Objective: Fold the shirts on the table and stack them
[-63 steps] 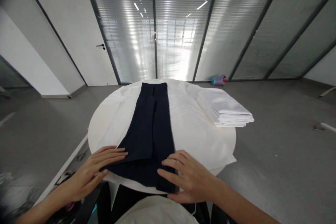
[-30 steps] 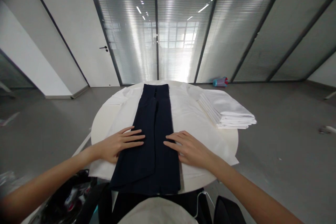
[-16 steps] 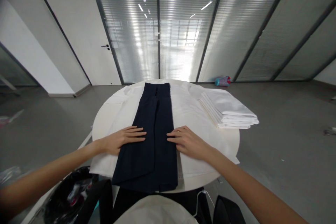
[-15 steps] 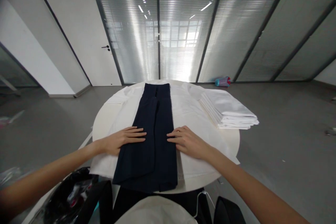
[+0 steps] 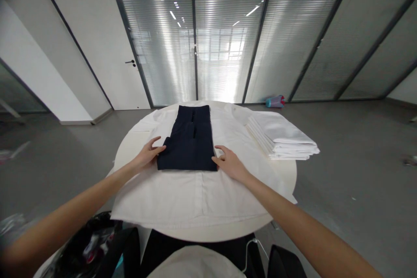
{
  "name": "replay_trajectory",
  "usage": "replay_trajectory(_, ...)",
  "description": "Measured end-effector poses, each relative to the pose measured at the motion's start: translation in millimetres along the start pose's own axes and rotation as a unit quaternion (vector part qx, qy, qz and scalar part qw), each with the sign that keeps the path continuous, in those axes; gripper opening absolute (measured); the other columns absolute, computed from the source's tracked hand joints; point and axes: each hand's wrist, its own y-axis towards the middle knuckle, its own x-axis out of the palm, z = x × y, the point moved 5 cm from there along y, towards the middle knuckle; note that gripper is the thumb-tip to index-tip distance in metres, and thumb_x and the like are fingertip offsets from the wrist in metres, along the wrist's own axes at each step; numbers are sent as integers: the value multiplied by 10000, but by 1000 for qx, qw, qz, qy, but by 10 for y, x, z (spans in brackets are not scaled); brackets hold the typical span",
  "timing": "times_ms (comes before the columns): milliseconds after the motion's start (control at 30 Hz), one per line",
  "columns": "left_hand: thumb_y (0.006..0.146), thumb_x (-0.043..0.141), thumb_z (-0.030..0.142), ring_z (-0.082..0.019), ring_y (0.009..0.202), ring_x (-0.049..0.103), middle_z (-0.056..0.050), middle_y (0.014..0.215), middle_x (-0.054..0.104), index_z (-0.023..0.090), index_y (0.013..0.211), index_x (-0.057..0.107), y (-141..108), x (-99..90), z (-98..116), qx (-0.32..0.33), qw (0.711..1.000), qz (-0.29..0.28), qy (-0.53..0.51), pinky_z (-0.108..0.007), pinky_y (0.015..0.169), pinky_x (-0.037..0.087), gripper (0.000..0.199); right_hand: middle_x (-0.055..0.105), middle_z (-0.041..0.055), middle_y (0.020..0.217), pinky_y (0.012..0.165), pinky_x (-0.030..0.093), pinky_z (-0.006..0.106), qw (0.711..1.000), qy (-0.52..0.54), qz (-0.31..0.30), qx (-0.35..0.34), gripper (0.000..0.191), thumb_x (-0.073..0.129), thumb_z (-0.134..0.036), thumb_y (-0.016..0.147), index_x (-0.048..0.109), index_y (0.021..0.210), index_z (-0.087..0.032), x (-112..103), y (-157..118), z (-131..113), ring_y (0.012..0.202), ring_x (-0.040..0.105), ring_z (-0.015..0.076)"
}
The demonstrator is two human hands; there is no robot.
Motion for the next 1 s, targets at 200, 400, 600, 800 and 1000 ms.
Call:
replay_trajectory(200, 660, 827, 387, -93, 546, 540, 23, 731, 634, 156, 1407, 494, -6, -22, 40, 52, 993, -84, 62, -188, 476, 360, 850, 567, -72, 528, 581, 393, 279, 999, 12, -1, -30, 560, 575, -346, 849, 492, 1359, -131, 63, -3, -7, 517, 514, 160)
replay_trajectory(400, 649, 778, 365, -119, 598, 590, -1, 839, 641, 187, 1406, 477, 119, 85, 30, 80, 988, -68, 113, -221, 526, 428, 834, 543, -86, 549, 597, 388, 274, 997, -46, 34, -43, 530, 551, -232, 815, 523, 1343, -185, 107, -61, 3, 529, 507, 147)
replay_trajectory(600, 732, 731, 486, -112, 538, 512, 44, 646, 572, 168, 1261, 530, 10, -79, 105, 128, 972, 11, 197, -209, 499, 372, 649, 549, -76, 570, 608, 383, 279, 995, -73, 43, -45, 483, 533, -246, 836, 547, 1316, -195, 118, -115, -25, 553, 528, 154)
replay_trajectory(800, 774, 730, 493, -114, 551, 530, 16, 683, 639, 171, 1277, 521, -355, -100, 69, 81, 966, -162, 186, -219, 513, 369, 633, 562, -51, 597, 606, 369, 285, 992, -114, 51, -36, 443, 538, -313, 884, 554, 1316, -212, 124, -137, -51, 588, 554, 175)
replay_trajectory(1000, 767, 754, 454, -95, 568, 508, 25, 703, 609, 157, 1231, 550, -453, -93, 57, 62, 969, -184, 152, -209, 511, 347, 588, 578, -30, 653, 593, 358, 275, 983, -169, 60, -47, 444, 503, -287, 925, 514, 1364, -221, 158, -164, -57, 606, 559, 174)
